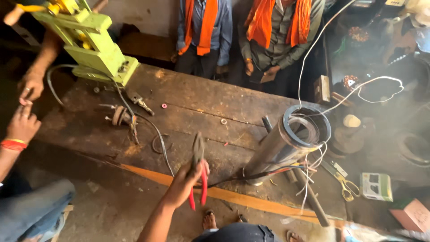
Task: The person strips insulation from wires using a knife and pliers, then wraps the exposed ends with insulating tape. They handle a cylindrical metal component and various tools on a cluttered workbench.
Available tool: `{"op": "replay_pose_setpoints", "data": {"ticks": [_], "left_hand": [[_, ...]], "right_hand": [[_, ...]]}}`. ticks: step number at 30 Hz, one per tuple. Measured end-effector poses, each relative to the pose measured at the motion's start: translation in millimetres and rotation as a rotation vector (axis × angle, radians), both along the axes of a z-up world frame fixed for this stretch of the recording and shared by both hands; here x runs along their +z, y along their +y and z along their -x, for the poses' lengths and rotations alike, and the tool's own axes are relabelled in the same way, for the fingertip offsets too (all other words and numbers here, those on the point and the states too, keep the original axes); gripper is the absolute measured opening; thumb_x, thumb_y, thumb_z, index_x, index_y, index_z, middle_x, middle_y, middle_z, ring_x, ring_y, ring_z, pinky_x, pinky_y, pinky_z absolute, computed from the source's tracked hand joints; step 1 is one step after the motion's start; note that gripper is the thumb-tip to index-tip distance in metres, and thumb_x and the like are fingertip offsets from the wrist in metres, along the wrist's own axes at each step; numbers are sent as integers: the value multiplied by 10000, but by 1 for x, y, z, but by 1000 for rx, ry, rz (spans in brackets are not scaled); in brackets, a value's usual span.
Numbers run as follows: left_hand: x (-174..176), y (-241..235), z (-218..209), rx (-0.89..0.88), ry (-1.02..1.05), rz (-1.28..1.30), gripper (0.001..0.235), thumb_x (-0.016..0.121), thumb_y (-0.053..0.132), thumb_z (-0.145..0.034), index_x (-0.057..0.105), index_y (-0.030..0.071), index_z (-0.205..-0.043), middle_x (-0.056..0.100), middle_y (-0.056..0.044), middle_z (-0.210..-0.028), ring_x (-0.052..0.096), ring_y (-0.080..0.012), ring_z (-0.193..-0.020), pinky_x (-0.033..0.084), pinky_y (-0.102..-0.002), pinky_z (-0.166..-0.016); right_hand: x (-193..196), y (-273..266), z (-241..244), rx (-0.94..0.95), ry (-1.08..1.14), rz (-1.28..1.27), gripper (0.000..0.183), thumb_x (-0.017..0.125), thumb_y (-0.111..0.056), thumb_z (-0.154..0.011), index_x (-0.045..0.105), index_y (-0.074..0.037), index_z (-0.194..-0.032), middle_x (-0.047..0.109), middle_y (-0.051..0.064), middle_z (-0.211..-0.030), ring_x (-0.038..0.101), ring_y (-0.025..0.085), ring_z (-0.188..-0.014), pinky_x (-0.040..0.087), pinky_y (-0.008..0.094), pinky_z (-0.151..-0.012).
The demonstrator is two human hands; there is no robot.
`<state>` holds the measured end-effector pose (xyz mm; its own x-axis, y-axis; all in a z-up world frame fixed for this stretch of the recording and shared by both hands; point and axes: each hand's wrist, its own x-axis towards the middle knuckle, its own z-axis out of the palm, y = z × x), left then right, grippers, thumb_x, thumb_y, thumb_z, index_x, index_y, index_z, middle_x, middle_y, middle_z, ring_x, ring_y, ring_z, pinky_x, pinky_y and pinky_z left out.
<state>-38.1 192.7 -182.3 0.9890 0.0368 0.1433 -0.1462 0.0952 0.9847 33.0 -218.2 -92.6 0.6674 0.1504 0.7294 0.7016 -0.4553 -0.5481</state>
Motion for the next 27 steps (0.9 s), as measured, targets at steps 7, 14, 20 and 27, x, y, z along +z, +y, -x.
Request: {"op": "replay_pose_setpoints", "data": {"ticks": [7,14,20,27], "left_hand": [[91,-73,32,-543,-66,5,671,645,396,-1034,364,138,-1586,556,-115,-1170,565,-176,-1033,489,-372,-997],[82,-93,13,-356,-370,-352,441,538,442,-1083,666,34,-1189,631,-124,-1172,608,-214,-1152,500,-388,-1055],[81,-136,37,-13,-230,222,431,565,440,-1102,603,11,-1108,591,-146,-1276,568,-186,-1149,471,-368,-1011],[75,-173,36,188,-256,-291,452,575,481,-1040,696,48,-997,705,-148,-1203,664,-266,-1156,522,-381,-974]], "right_hand": [[38,60,27,386,-94,80,264,692,-317,-981,703,-79,-1095,663,113,-1154,660,267,-1099,511,393,-986],[17,100,37,483,276,-201,390,676,-378,-994,634,-36,-1177,622,143,-1181,643,265,-1126,527,374,-976],[12,91,42,599,532,99,545,822,-319,-866,578,-3,-1237,663,132,-1151,691,225,-1072,543,388,-988],[15,62,43,541,790,314,540,829,-183,-790,601,-20,-1251,646,166,-1191,683,307,-1087,565,363,-909]]}}
